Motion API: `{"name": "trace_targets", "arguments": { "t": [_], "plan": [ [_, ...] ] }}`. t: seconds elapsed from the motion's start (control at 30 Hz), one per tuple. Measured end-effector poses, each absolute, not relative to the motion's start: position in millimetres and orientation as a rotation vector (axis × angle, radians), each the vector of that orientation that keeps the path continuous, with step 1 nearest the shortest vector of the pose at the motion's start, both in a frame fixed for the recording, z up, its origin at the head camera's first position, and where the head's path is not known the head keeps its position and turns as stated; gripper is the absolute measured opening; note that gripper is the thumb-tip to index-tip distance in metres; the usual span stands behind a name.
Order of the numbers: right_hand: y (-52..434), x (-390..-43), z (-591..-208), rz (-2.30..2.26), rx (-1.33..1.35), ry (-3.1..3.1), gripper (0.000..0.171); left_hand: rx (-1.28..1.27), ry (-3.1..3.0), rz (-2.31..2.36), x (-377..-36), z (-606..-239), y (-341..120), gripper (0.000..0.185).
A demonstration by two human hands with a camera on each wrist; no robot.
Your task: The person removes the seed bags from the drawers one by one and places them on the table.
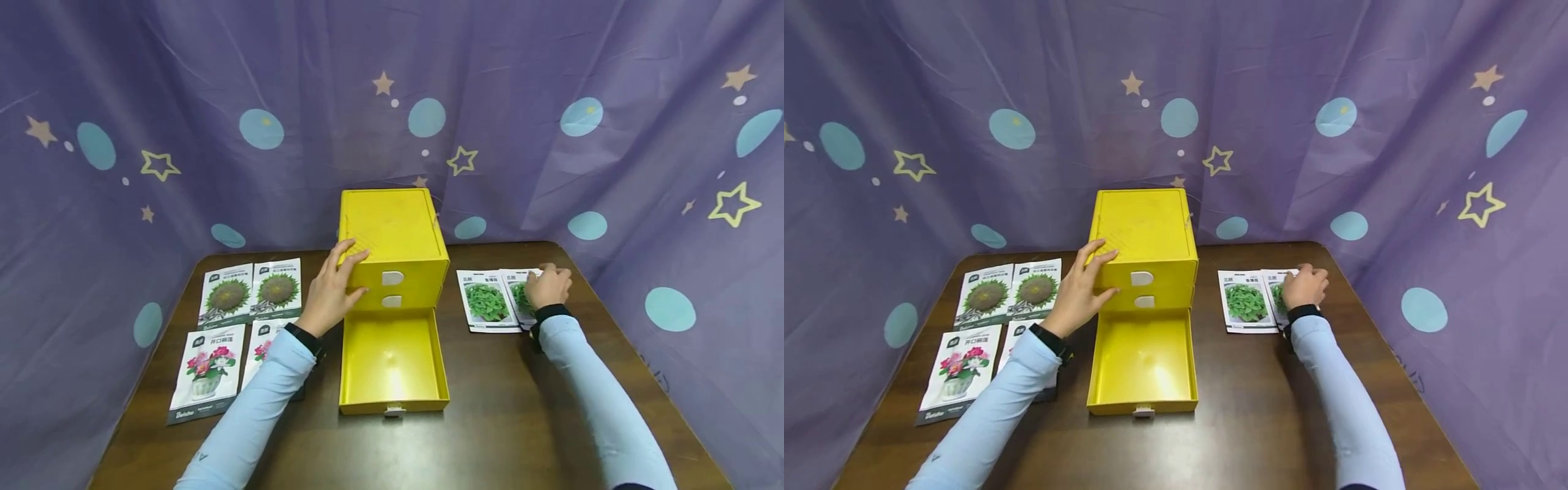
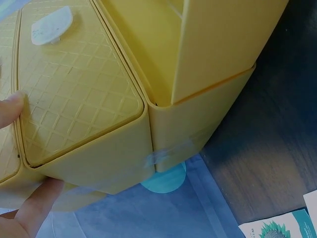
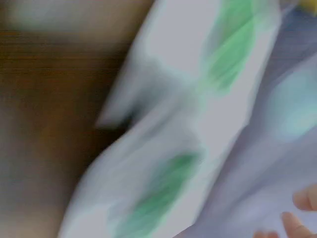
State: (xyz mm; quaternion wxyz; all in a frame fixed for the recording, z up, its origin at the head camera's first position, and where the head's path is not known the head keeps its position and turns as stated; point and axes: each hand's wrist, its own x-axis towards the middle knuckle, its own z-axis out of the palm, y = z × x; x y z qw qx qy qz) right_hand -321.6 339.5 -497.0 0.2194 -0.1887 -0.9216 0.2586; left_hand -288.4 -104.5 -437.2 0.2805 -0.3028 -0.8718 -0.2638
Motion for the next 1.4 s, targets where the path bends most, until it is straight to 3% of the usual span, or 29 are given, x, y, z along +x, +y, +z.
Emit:
{"name": "trace_targets", "arguments": {
  "t": [0.13, 0.27, 0.43, 0.53, 0.63, 0.73, 0.87, 1.1, 1.4],
  "plan": [
    [256, -284, -451, 0.876, 0.063, -2.346, 0.015, -0.803, -2.336, -0.714, -285, -441, -106, 0.074],
    [178, -210, -416, 1.012, 0.629, -2.350, 0.003, -0.812, -2.338, -0.714, -286, -440, -106, 0.074],
    [126, -129, -431, 1.533, 1.031, -2.635, 0.010, -0.815, -2.337, -0.712, -288, -437, -106, 0.073],
    [113, -105, -461, 2.218, 0.844, -2.787, 0.024, -0.813, -2.329, -0.718, -289, -434, -106, 0.073],
    [108, -95, -490, 2.919, 0.336, -2.631, 0.044, -0.811, -2.326, -0.718, -289, -434, -107, 0.073],
    [105, -93, -510, 3.233, -0.045, -2.331, 0.054, -0.811, -2.327, -0.721, -288, -434, -107, 0.072],
    [99, -93, -523, 3.286, -0.261, -2.085, 0.056, -0.811, -2.337, -0.725, -288, -436, -106, 0.072],
    [95, -103, -524, 3.184, -0.411, -2.024, 0.062, -0.810, -2.334, -0.714, -288, -436, -105, 0.073],
    [94, -152, -511, 3.124, -0.498, -1.950, 0.055, -0.810, -2.335, -0.716, -288, -436, -105, 0.072]
  ]
}}
